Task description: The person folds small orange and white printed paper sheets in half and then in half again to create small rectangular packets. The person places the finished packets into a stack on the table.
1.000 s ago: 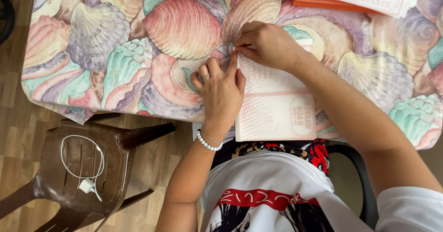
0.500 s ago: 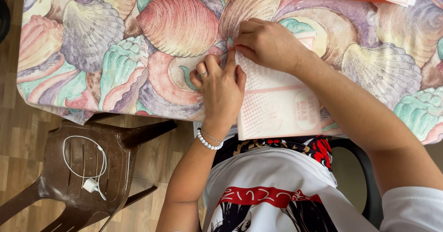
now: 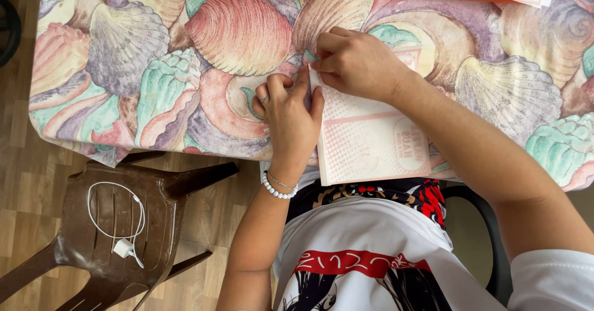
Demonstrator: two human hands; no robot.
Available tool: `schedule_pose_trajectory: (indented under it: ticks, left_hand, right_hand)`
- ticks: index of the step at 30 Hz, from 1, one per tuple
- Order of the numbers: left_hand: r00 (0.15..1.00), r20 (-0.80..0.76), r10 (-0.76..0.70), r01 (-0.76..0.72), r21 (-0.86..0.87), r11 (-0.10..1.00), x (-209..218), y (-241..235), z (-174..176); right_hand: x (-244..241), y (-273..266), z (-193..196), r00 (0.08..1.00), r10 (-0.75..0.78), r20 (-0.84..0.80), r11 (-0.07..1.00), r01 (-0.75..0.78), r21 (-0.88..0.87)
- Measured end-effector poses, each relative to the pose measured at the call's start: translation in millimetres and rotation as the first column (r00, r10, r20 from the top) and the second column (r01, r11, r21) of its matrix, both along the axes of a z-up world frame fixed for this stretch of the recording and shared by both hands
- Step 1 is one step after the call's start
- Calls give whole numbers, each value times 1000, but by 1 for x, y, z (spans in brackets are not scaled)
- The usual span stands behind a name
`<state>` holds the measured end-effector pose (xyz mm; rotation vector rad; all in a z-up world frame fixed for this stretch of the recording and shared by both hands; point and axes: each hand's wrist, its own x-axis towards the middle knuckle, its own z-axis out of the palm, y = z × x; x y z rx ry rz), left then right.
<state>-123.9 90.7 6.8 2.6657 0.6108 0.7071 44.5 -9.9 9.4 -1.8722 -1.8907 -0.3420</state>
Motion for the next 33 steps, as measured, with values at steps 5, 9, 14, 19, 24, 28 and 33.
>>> schedule_pose_trajectory:
  ticks: [5,9,14,19,24,28,33]
  left_hand:
    - [999,-28,-46,48,47,998,0,3,-2]
    - [984,-129,-125,152,232,961,2,16,8]
    - [954,-228,-194,281,456,844,0,31,15]
    - [938,-298,-178,323,560,763,1,31,13]
    - [935,-320,-151,303,503,810,-2,32,7]
    - [943,-313,-111,270,526,806,-1,29,6]
    - [945,-305,-121,261,476,840,-1,30,5]
  right_hand:
    - [-2,-3,3,999,-2,34,999,3,-32]
    - [-3,-6,6,998,-20,60,998,24,-64]
    - [0,-34,12,972,-87,218,975,128,-183]
    - [0,-49,11,881,-84,465,963,191,-188]
    - [-8,-46,7,829,-101,550,952,242,-189]
    - [-9,-47,7,815,-110,570,947,260,-189]
    - [-10,-47,7,814,-130,566,939,284,-194]
